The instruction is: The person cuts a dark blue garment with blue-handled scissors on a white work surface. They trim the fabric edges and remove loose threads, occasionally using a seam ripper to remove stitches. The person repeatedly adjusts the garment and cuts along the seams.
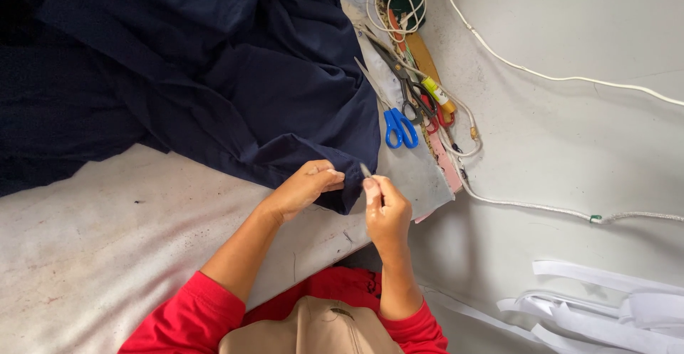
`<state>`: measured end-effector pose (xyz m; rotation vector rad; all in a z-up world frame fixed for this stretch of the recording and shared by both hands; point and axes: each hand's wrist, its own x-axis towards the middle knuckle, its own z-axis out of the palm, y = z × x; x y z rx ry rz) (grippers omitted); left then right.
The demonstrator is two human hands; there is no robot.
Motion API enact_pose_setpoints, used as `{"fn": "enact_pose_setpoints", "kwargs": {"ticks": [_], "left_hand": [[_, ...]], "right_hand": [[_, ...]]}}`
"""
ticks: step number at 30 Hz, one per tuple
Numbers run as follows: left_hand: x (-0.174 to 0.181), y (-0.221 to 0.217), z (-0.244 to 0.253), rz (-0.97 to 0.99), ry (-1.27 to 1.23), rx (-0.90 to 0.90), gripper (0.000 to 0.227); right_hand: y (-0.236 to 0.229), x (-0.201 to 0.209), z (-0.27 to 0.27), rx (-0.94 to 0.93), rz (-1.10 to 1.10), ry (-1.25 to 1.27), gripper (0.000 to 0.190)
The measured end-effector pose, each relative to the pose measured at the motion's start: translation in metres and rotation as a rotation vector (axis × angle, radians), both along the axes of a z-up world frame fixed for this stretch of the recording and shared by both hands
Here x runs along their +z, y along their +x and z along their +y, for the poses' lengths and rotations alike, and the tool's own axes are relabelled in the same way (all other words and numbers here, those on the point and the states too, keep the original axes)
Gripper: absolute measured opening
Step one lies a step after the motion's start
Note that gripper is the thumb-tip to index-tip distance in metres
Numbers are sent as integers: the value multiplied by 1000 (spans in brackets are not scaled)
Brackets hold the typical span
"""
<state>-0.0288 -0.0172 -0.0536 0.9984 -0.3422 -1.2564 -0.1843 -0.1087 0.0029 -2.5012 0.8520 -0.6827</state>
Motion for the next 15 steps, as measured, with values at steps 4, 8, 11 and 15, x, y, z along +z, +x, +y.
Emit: {"fn": "enact_pose_setpoints", "kwargs": {"ticks": [4, 8, 11, 15], "left_hand": [[-2, -1, -1, 18, -2, 15, 24], [-2, -2, 0, 70, 39, 20, 21], [57, 14, 22, 122, -92, -39, 34], [57, 12, 21, 122, -122, -46, 27]], "right_hand": [[11, 15, 9, 33, -145, 131, 18], [15, 12, 20, 227, -67, 76, 11], [5, 70, 19, 1299, 107, 855, 42], [-11, 53, 14, 1154, -28, 818, 24]]}}
